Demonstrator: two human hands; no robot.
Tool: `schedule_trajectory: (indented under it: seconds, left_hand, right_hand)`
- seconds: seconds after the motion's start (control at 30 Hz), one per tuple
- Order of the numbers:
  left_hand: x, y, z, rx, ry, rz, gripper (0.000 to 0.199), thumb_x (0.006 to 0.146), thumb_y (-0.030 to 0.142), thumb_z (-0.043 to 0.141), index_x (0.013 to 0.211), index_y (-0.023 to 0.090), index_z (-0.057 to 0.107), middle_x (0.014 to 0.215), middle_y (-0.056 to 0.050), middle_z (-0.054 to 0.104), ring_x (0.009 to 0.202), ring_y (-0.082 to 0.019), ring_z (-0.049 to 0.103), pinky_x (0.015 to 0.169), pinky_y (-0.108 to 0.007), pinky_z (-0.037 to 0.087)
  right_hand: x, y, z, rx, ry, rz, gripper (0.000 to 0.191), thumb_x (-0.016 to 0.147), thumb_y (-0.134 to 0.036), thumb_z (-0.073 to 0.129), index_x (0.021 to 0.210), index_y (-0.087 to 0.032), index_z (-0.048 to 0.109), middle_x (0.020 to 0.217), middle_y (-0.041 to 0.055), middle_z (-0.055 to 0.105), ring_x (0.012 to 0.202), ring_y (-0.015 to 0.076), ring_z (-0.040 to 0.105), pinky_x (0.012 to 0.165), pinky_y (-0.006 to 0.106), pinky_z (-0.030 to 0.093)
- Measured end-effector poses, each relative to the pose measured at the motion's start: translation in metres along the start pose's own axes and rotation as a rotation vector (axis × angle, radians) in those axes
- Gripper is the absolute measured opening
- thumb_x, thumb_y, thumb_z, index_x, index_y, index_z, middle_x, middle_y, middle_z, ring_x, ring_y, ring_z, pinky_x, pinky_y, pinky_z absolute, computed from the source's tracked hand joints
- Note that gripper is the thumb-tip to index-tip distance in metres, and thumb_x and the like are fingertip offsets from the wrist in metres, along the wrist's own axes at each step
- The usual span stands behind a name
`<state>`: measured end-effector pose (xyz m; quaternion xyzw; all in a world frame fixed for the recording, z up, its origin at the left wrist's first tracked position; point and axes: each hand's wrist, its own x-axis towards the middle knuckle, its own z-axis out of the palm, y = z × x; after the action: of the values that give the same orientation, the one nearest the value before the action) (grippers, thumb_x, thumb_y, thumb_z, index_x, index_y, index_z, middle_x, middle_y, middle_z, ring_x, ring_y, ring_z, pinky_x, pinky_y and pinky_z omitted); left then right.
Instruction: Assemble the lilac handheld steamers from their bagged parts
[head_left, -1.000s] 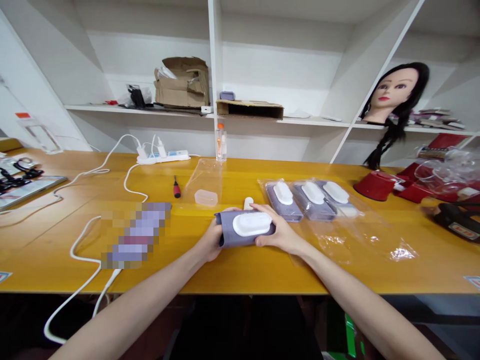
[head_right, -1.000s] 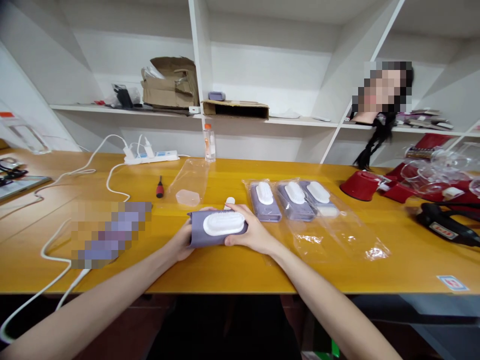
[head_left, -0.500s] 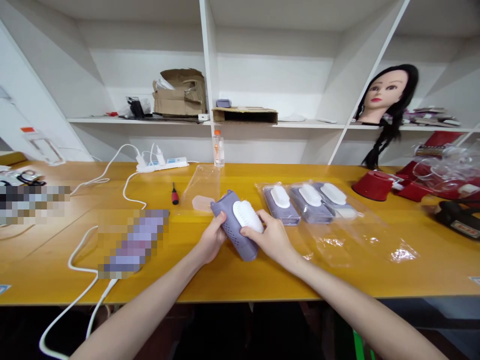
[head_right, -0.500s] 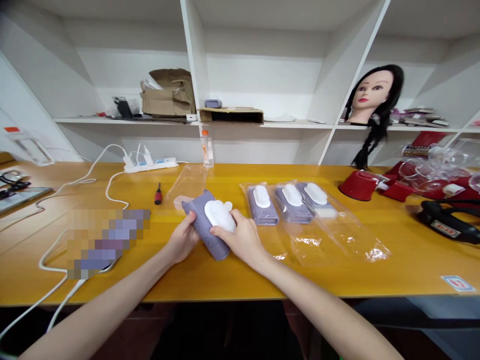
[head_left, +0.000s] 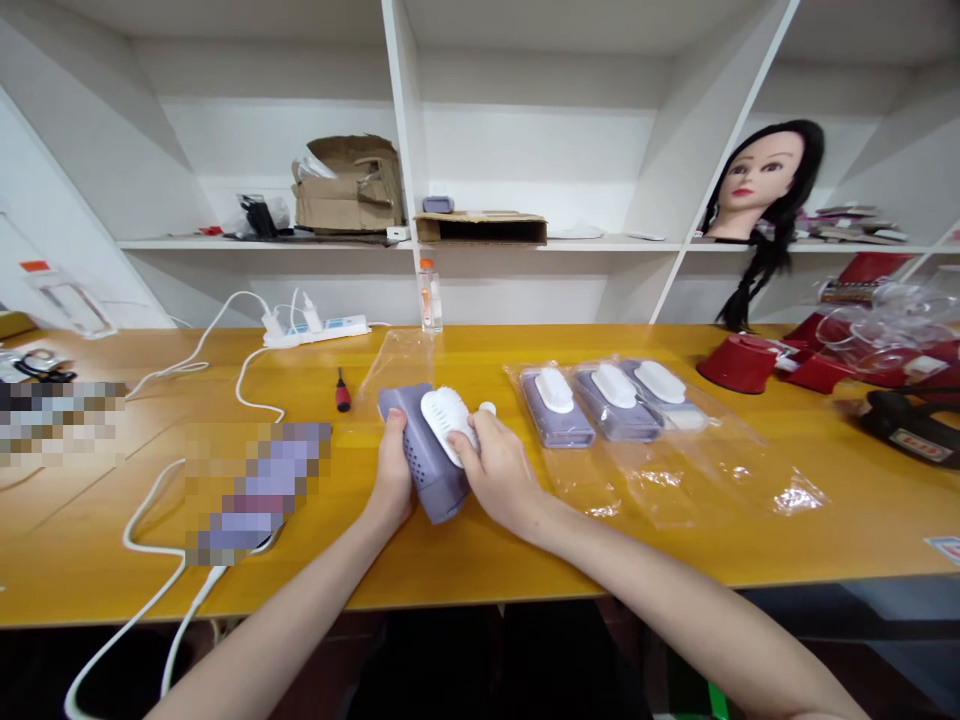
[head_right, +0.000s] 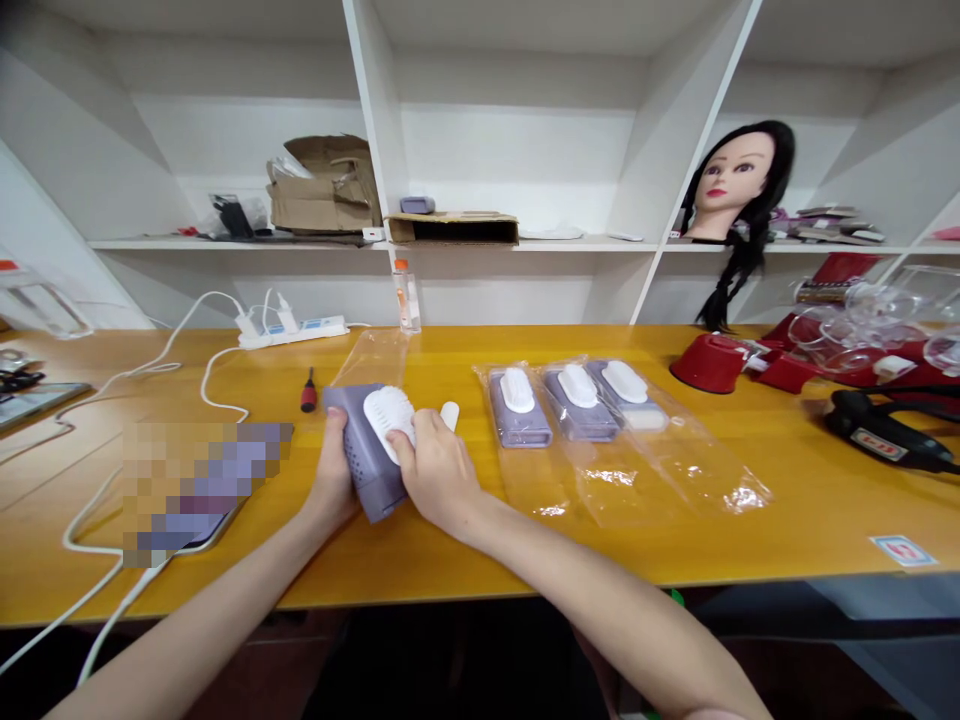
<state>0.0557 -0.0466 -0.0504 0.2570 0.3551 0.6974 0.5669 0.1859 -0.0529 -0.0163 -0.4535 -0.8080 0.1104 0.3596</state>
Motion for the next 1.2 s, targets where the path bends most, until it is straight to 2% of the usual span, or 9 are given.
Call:
schedule_trajectory:
  seconds: [0.1, 0.2, 0.27, 0.37, 0.63, 0.8, 0.9, 1.0, 1.2]
  left_hand:
    - [0.002, 0.014, 0.007, -0.052, 0.194, 0.0, 0.054, 0.076, 0.062, 0.047, 0.103, 0.017, 0.061, 0.097, -0.01, 0.068, 0.1, -0.027, 0.06, 0.084, -0.035, 0.049]
    - [0.007, 0.034, 0.006, -0.2, 0.305, 0.27, 0.047, 0.081, 0.058, 0.041, 0.104, 0.022, 0.061, 0.1, -0.006, 0.067, 0.103, -0.023, 0.059, 0.085, -0.032, 0.048]
    - [0.011, 0.048, 0.001, -0.324, 0.325, 0.46, 0.049, 0.083, 0.057, 0.033, 0.105, 0.022, 0.06, 0.106, -0.004, 0.065, 0.106, -0.021, 0.057, 0.086, -0.031, 0.047]
    - [0.015, 0.061, -0.006, -0.42, 0.355, 0.53, 0.052, 0.086, 0.056, 0.026, 0.105, 0.021, 0.06, 0.109, -0.004, 0.064, 0.106, -0.021, 0.056, 0.086, -0.031, 0.047]
    - [0.019, 0.055, -0.013, -0.343, 0.304, 0.421, 0.055, 0.082, 0.059, 0.027, 0.1, 0.021, 0.062, 0.1, -0.006, 0.066, 0.095, -0.021, 0.06, 0.079, -0.032, 0.048]
    - [0.014, 0.05, -0.009, -0.304, 0.274, 0.212, 0.054, 0.079, 0.063, 0.036, 0.096, 0.02, 0.062, 0.086, -0.006, 0.067, 0.084, -0.023, 0.063, 0.076, -0.036, 0.05]
    - [0.01, 0.049, -0.004, -0.275, 0.187, 0.077, 0.057, 0.075, 0.066, 0.042, 0.1, 0.019, 0.061, 0.087, -0.008, 0.067, 0.086, -0.026, 0.063, 0.078, -0.041, 0.049]
    - [0.008, 0.051, -0.004, -0.315, 0.122, 0.007, 0.06, 0.076, 0.066, 0.039, 0.104, 0.018, 0.06, 0.09, -0.01, 0.066, 0.088, -0.028, 0.063, 0.079, -0.046, 0.049]
    - [0.014, 0.062, -0.017, -0.465, 0.118, 0.228, 0.064, 0.079, 0.066, 0.027, 0.104, 0.017, 0.06, 0.093, -0.012, 0.066, 0.093, -0.029, 0.061, 0.084, -0.05, 0.045]
  right_hand:
    - [0.012, 0.009, -0.012, -0.067, 0.07, -0.037, 0.022, 0.09, -0.036, 0.038, 0.087, -0.018, 0.05, 0.089, 0.0077, 0.058, 0.08, 0.0197, 0.055, 0.068, 0.029, 0.039]
    - [0.029, 0.022, -0.022, -0.097, 0.112, 0.114, 0.031, 0.091, -0.041, 0.033, 0.089, -0.017, 0.051, 0.084, 0.0076, 0.06, 0.075, 0.019, 0.055, 0.064, 0.028, 0.037]
    - [0.04, 0.028, -0.021, -0.145, -0.022, 0.207, 0.036, 0.091, -0.042, 0.032, 0.088, -0.015, 0.055, 0.08, 0.0084, 0.063, 0.072, 0.0194, 0.057, 0.061, 0.028, 0.036]
    - [0.047, 0.026, -0.006, -0.182, -0.184, 0.225, 0.035, 0.087, -0.041, 0.039, 0.084, -0.014, 0.061, 0.079, 0.0109, 0.066, 0.071, 0.0207, 0.06, 0.059, 0.028, 0.036]
    - [0.053, -0.002, 0.042, -0.261, -0.248, 0.147, 0.023, 0.085, -0.026, 0.045, 0.087, -0.013, 0.064, 0.092, 0.0151, 0.067, 0.088, 0.0266, 0.063, 0.075, 0.034, 0.041]
    - [0.065, 0.001, 0.033, -0.325, -0.243, 0.222, 0.041, 0.09, -0.041, 0.037, 0.102, -0.009, 0.06, 0.095, 0.0195, 0.064, 0.092, 0.0278, 0.063, 0.076, 0.036, 0.044]
    - [0.068, 0.012, 0.027, -0.395, -0.224, 0.32, 0.041, 0.088, -0.035, 0.042, 0.114, -0.005, 0.052, 0.11, 0.0269, 0.056, 0.096, 0.0312, 0.061, 0.074, 0.04, 0.046]
    - [0.07, 0.029, 0.026, -0.426, -0.257, 0.37, 0.037, 0.081, -0.024, 0.053, 0.114, -0.005, 0.053, 0.114, 0.027, 0.053, 0.1, 0.0316, 0.06, 0.075, 0.039, 0.048]
    - [0.074, 0.038, 0.02, -0.421, -0.259, 0.335, 0.029, 0.081, -0.011, 0.044, 0.107, -0.006, 0.056, 0.105, 0.0247, 0.057, 0.096, 0.0309, 0.061, 0.074, 0.038, 0.047]
